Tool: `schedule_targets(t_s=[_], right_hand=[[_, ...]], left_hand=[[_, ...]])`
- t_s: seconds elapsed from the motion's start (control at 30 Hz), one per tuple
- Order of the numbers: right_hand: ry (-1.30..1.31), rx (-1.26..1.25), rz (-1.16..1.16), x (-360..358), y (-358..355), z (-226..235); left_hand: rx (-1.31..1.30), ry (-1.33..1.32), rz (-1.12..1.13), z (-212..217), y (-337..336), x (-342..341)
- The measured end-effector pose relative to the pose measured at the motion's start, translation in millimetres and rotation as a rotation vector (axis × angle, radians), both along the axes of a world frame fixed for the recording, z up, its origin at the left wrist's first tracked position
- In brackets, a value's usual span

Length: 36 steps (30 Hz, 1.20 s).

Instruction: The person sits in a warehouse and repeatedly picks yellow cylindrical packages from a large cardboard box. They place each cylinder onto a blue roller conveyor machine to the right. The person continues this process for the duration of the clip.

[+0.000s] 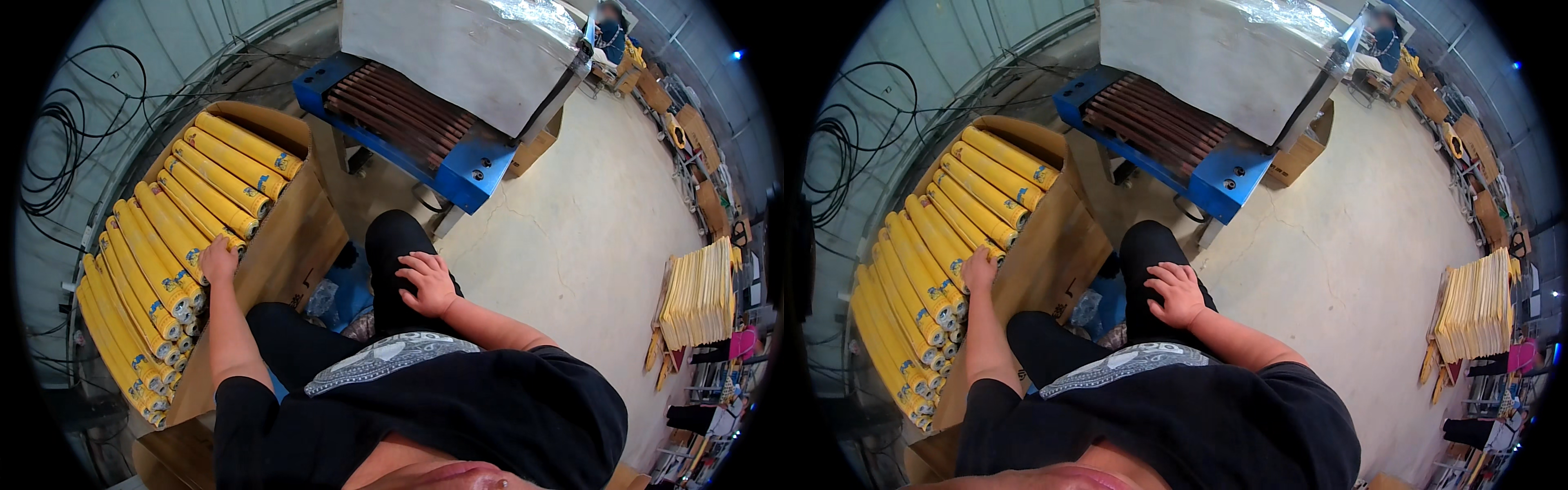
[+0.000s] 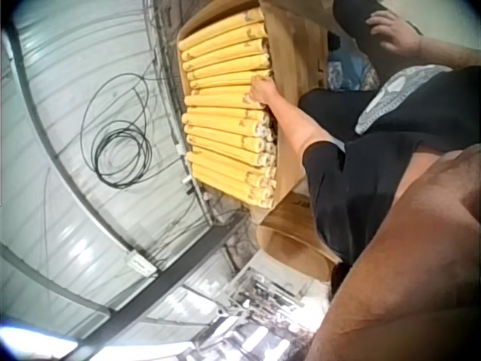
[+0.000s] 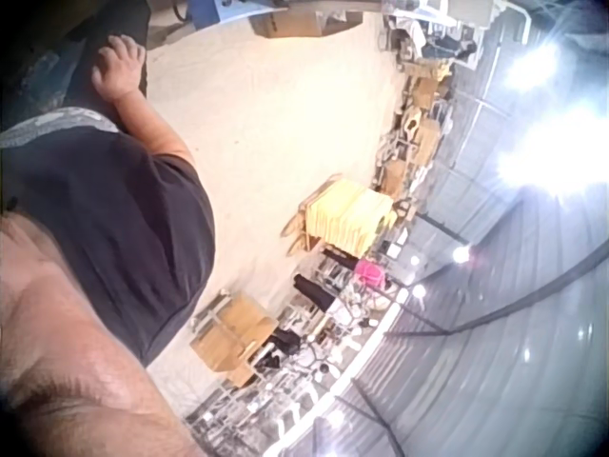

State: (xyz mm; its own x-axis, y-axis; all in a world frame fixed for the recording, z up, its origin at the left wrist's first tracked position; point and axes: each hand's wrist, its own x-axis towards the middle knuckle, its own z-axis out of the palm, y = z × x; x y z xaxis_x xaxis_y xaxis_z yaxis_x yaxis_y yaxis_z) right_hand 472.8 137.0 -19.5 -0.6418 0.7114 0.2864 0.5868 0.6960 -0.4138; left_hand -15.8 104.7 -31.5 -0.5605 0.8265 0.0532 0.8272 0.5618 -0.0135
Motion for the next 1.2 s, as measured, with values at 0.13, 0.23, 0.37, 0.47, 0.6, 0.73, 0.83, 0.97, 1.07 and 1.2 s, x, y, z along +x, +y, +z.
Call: schedule_targets(t_s=[0.13,0.23,0.37,0.47,0.6,0.73,0.83,0.97,1.07,1.2], right_hand=[[-0.003,-0.012,-0.006,0.3,0.5,-1.6],[-0.006,-0.015,-0.004,-0.8,0.7,-0.5],[-0.006,-0.024,0.0,-0.7,-0.1,0.6],[-0.005,-0.033,0.0,0.9,-0.3,0.0],[0.004,-0.028,0.005,1.5,0.1,0.0],[0.014,-0.032,0.002,1.5,-0.3,-0.9],[0.031,-0.033,-0.001,3.2,-0.7,-0.3],[0.039,-0.026,0.021,5.3,1.1,-3.1],[0.03,-0.021,0.013,6.6,0.6,-5.2],[0.031,-0.031,0.006,7.4,-0.8,-5.9]], left_hand=[[0.005,-0.005,-0.015,3.6,1.6,3.5],[-0.004,-0.011,0.0,6.6,1.4,3.9],[0.008,-0.008,0.0,5.8,0.6,4.0],[0.012,0.003,-0.012,3.5,1.8,3.4],[0.043,0.0,-0.021,-1.1,-0.4,-1.3],[0.055,0.008,-0.028,-4.1,-0.1,-3.9],[0.043,0.038,-0.057,-8.2,0.5,-10.1],[-0.026,0.047,-0.063,-9.0,2.0,-13.0],[-0.009,0.052,-0.084,-7.9,1.7,-9.2],[0.021,0.041,-0.086,-7.5,0.5,-8.3]])
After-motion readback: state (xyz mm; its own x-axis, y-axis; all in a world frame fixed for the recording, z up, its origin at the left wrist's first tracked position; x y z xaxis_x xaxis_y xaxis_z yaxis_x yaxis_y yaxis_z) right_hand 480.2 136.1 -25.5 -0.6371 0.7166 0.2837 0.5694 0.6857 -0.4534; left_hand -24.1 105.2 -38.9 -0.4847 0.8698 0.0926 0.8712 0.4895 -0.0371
